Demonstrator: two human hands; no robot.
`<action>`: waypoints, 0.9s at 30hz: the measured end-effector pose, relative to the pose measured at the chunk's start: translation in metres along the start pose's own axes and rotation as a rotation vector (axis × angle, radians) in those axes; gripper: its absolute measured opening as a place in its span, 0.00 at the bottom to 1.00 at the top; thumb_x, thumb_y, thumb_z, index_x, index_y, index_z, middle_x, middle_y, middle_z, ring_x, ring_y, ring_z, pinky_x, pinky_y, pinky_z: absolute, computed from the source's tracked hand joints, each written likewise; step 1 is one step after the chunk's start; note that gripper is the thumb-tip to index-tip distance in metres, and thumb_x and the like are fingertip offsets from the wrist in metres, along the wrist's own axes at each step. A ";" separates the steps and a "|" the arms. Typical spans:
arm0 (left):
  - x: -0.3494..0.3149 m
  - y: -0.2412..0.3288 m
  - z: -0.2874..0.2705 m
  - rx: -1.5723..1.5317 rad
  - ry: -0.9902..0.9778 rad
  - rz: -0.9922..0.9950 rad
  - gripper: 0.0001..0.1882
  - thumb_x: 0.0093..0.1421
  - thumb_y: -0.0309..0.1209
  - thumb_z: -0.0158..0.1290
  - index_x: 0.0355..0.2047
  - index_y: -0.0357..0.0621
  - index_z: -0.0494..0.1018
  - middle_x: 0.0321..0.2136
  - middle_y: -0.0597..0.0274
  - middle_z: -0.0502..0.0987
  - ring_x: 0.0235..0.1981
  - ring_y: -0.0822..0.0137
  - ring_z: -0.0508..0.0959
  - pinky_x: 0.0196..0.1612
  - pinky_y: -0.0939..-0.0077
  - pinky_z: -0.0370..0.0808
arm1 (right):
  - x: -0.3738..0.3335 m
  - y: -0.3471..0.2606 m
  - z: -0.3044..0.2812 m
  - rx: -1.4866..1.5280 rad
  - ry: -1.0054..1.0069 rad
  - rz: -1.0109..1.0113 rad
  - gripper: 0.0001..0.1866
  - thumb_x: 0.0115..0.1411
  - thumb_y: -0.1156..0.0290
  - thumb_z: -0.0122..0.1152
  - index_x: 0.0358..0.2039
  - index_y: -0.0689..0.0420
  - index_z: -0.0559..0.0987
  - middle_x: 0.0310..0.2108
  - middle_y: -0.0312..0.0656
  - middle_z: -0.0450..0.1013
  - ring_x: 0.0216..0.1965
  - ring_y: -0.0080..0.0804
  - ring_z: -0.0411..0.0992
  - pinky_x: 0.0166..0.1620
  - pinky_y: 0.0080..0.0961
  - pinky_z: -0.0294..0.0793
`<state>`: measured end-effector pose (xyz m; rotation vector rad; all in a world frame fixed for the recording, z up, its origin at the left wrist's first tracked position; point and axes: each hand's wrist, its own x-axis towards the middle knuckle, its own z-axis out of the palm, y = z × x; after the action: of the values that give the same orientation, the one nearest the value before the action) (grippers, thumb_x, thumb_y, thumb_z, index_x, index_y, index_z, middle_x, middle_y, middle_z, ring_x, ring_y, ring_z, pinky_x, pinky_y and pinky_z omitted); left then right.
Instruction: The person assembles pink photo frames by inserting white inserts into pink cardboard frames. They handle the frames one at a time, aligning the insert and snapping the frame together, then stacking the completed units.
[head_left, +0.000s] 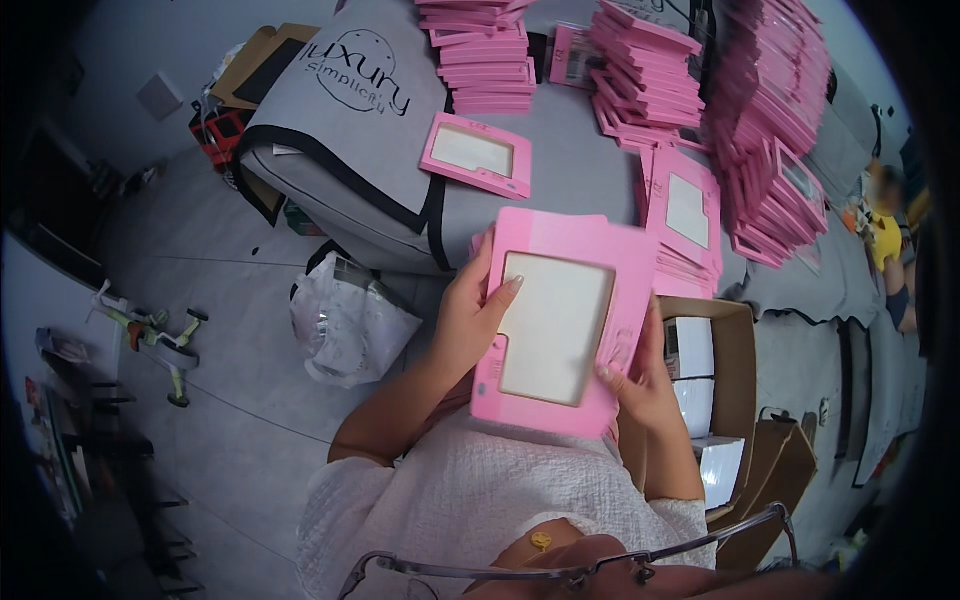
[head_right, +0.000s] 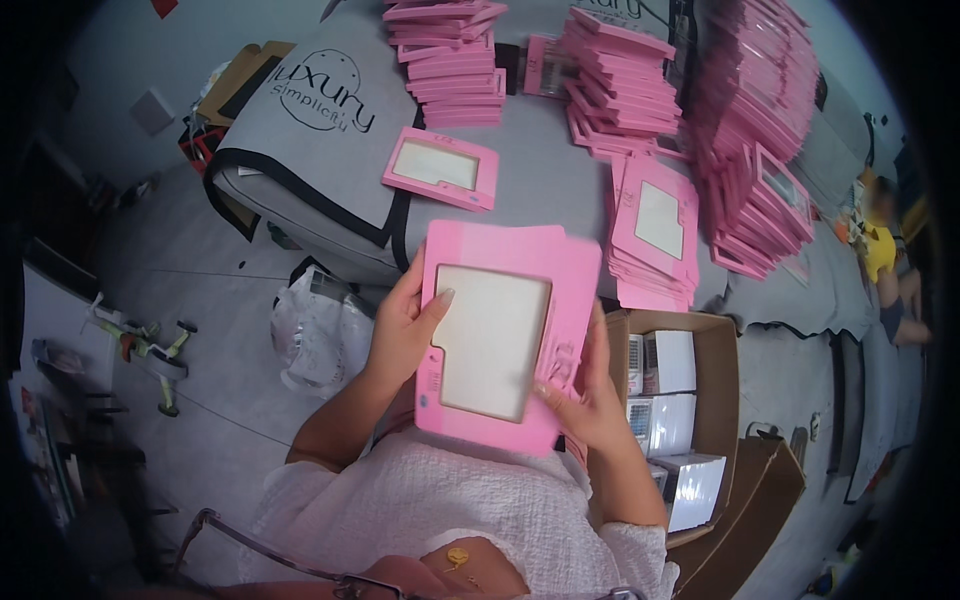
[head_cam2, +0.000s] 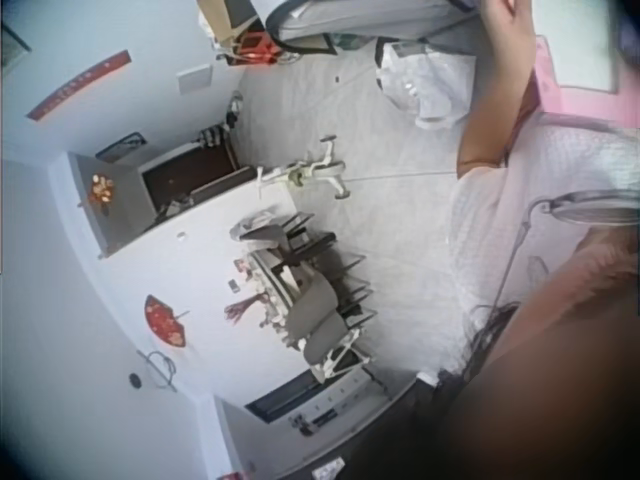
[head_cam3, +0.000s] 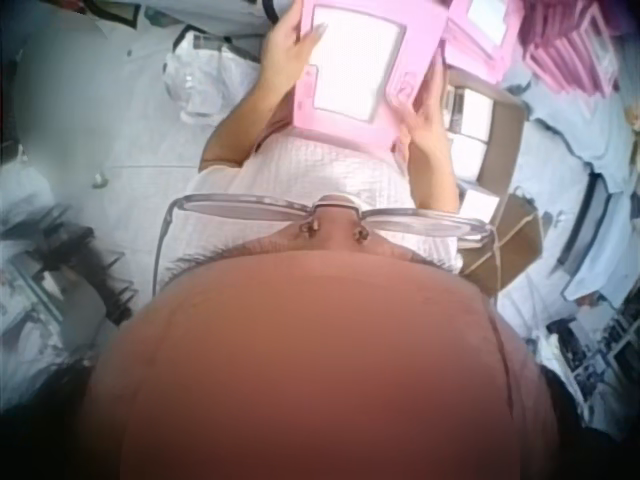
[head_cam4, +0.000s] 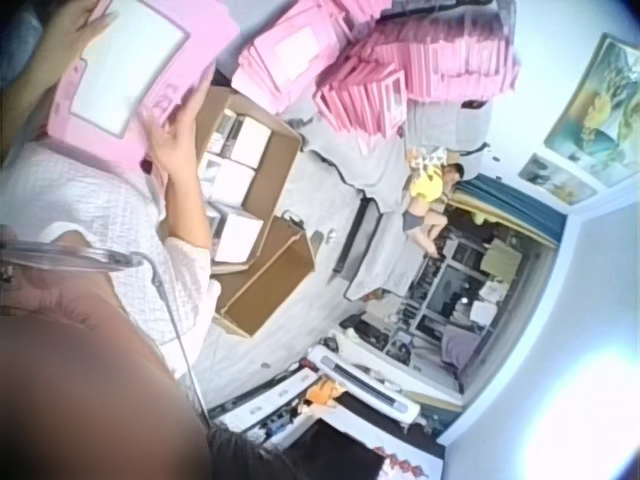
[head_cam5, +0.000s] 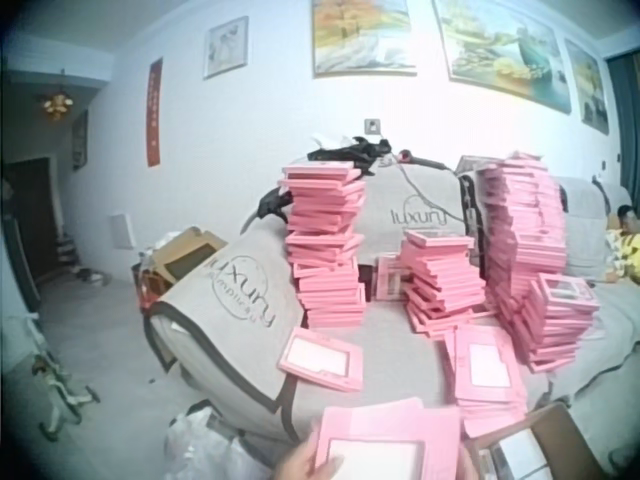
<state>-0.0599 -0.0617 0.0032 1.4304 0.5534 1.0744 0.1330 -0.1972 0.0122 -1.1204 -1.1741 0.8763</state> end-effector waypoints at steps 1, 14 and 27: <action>-0.002 0.004 0.003 -0.023 0.001 0.032 0.32 0.62 0.20 0.45 0.64 0.31 0.44 0.60 0.51 0.58 0.58 0.71 0.61 0.60 0.77 0.57 | 0.009 -0.002 -0.001 0.001 0.020 -0.020 0.41 0.55 0.79 0.56 0.65 0.60 0.46 0.60 0.48 0.56 0.61 0.35 0.56 0.61 0.29 0.54; -0.045 0.008 -0.004 -0.190 0.068 0.122 0.24 0.65 0.24 0.44 0.59 0.37 0.51 0.52 0.52 0.67 0.52 0.68 0.68 0.55 0.74 0.63 | 0.031 0.006 0.011 0.177 0.142 -0.126 0.32 0.58 0.74 0.57 0.60 0.59 0.56 0.56 0.45 0.60 0.56 0.32 0.60 0.59 0.28 0.57; -0.072 0.025 -0.003 0.014 0.316 0.079 0.05 0.61 0.24 0.52 0.34 0.35 0.69 0.27 0.67 0.73 0.26 0.81 0.70 0.29 0.88 0.68 | 0.027 -0.020 0.019 -0.069 0.213 -0.054 0.07 0.60 0.74 0.56 0.33 0.65 0.78 0.33 0.39 0.71 0.36 0.24 0.67 0.41 0.18 0.65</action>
<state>-0.1016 -0.1251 0.0059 1.3105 0.7347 1.3736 0.1195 -0.1726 0.0390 -1.2012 -1.0598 0.6613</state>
